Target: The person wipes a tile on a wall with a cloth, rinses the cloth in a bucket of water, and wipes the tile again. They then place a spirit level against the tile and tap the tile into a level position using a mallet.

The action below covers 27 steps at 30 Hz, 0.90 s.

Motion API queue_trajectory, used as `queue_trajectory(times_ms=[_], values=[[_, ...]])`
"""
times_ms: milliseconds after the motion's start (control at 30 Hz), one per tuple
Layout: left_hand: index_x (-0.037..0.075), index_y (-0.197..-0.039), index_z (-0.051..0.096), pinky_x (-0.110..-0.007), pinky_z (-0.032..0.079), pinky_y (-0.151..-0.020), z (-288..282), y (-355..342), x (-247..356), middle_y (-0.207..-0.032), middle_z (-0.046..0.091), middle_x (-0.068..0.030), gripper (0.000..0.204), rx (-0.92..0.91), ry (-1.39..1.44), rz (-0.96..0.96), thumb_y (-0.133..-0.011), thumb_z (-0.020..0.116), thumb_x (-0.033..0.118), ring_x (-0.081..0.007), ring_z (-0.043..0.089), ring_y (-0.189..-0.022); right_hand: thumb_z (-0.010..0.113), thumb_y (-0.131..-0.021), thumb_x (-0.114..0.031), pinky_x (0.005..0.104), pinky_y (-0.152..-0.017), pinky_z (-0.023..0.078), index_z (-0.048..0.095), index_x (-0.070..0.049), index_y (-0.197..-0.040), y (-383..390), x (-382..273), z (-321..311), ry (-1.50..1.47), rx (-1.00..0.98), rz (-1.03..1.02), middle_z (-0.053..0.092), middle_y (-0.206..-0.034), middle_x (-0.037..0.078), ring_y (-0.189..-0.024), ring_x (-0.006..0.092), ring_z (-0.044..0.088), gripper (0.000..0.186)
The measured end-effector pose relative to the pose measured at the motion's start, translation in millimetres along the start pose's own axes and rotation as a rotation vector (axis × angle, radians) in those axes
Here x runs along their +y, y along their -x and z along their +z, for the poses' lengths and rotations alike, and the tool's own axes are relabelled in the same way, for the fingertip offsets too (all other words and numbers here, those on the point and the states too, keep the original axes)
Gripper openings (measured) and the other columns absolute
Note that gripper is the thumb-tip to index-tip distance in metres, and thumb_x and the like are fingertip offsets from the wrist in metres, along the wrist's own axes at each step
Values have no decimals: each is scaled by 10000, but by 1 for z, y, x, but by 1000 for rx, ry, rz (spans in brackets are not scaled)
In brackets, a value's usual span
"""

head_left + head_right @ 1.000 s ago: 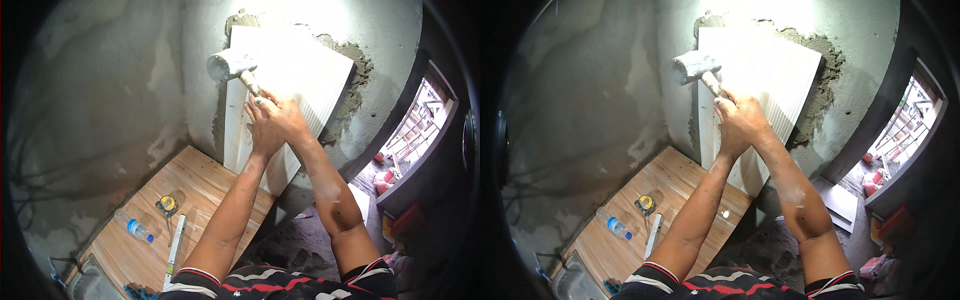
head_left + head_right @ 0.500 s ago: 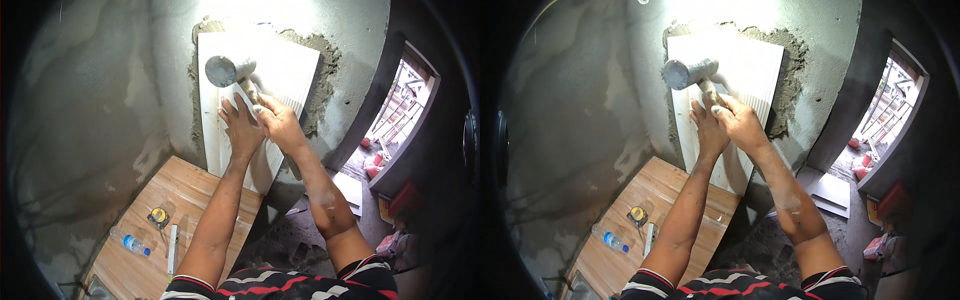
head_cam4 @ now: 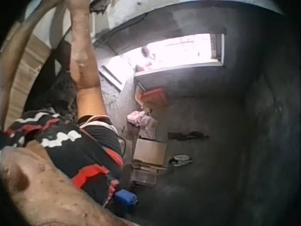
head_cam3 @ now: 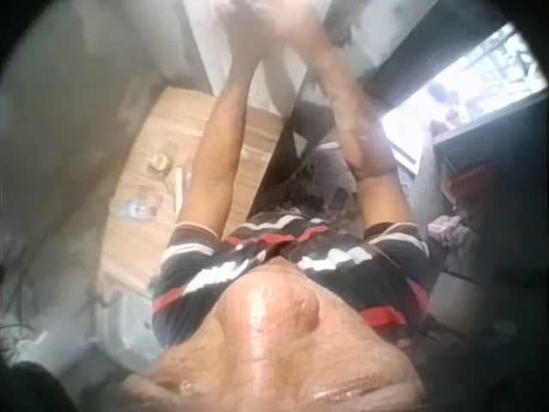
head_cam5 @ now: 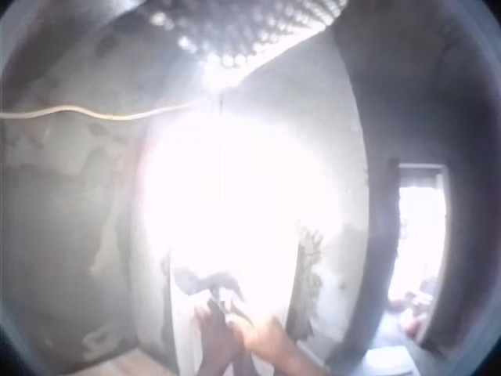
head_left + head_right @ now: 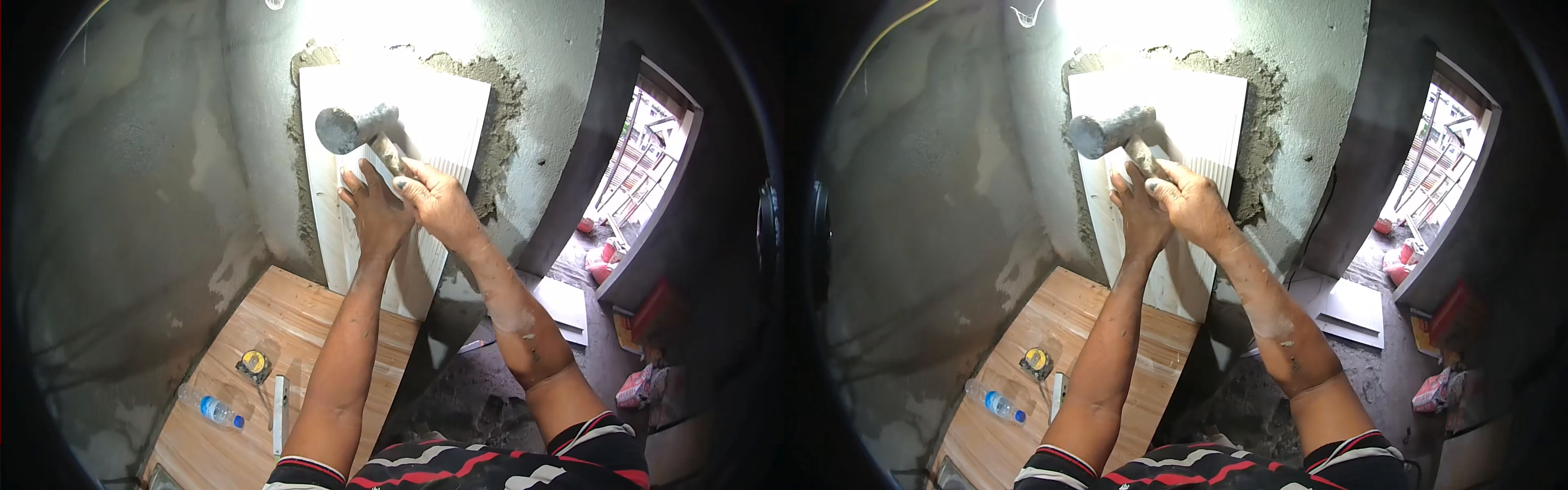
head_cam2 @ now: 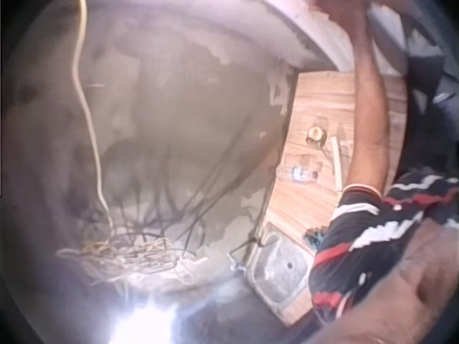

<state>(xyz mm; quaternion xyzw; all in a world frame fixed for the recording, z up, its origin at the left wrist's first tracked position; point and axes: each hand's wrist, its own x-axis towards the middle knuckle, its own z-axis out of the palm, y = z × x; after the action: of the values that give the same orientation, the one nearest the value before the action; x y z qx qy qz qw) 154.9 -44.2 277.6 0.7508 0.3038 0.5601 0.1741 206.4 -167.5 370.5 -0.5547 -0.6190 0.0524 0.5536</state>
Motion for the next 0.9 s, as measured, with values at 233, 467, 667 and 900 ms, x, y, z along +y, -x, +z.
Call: queue_trajectory(times_ms=[233, 467, 667, 900], values=[[-83, -1597, 154, -637, 56, -1245, 0, -6, 1, -1576, 97, -482, 1002, -62, -29, -5, -913, 671, 435, -621, 41, -1510, 647, -978, -195, 378, -806, 571, 626, 43, -1332, -16, 13, 2, 142, 43, -182, 734, -1039, 219, -894, 287, 726, 427], [-36, -1619, 100, -630, 66, -1250, -2, -4, -2, -1594, 107, -448, 1012, -68, -48, -17, -908, 675, 397, -614, 56, -1512, 625, -978, -210, 412, -895, 563, 637, 17, -1312, -3, 19, 7, 219, -63, -208, 714, -1098, 268, -1014, 398, 718, 404], [-30, -1609, 141, -634, 48, -1255, 3, -5, -14, -1519, 246, -390, 1085, 33, -79, 66, -818, 752, 390, -571, 183, -1483, 632, -988, -215, 410, -919, 557, 636, 23, -1308, 6, 3, 2, 179, -106, -48, 710, -1131, 287, -1075, 405, 712, 399], [-7, -1472, 392, -629, 236, -1173, -3, 3, 7, -1396, 350, -314, 807, 157, 3, 137, -845, 761, 341, -515, 317, -1308, 650, -1000, -221, 387, -912, 556, 609, 48, -1355, 20, 15, -13, 154, -29, 9, 723, -1139, 273, -1048, 321, 731, 447]])
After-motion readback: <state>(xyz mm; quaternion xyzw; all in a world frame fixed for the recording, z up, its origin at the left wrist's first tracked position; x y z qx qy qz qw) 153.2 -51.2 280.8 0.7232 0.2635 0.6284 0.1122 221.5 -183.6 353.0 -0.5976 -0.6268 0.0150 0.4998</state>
